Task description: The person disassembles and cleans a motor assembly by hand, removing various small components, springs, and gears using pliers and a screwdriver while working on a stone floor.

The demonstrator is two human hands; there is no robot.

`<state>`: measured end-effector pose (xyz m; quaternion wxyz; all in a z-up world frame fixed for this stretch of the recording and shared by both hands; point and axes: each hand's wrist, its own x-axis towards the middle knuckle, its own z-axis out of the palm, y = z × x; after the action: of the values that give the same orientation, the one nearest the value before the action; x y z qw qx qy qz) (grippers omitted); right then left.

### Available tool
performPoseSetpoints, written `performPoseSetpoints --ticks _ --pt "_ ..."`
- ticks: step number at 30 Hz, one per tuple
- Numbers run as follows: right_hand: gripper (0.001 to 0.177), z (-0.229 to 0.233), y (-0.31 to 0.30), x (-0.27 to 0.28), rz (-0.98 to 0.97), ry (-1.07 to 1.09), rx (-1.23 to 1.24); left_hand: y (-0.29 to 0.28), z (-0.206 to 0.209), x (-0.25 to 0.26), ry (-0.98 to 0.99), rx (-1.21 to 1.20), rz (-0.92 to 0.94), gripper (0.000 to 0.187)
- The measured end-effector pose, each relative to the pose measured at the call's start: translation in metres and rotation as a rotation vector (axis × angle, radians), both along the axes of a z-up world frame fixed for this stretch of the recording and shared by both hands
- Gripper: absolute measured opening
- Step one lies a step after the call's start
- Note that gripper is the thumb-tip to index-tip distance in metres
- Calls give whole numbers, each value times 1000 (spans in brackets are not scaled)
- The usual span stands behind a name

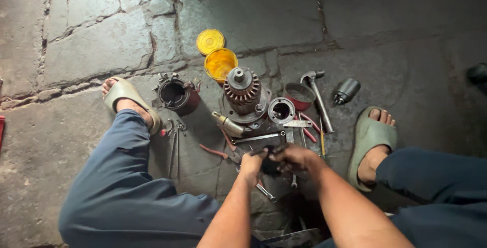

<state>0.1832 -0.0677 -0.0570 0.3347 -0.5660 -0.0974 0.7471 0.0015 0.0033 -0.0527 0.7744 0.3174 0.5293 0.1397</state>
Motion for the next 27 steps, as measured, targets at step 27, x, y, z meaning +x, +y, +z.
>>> performPoseSetpoints --ticks 27 --pt "87 -1 52 -30 2 -1397 361 5 61 16 621 53 -66 46"
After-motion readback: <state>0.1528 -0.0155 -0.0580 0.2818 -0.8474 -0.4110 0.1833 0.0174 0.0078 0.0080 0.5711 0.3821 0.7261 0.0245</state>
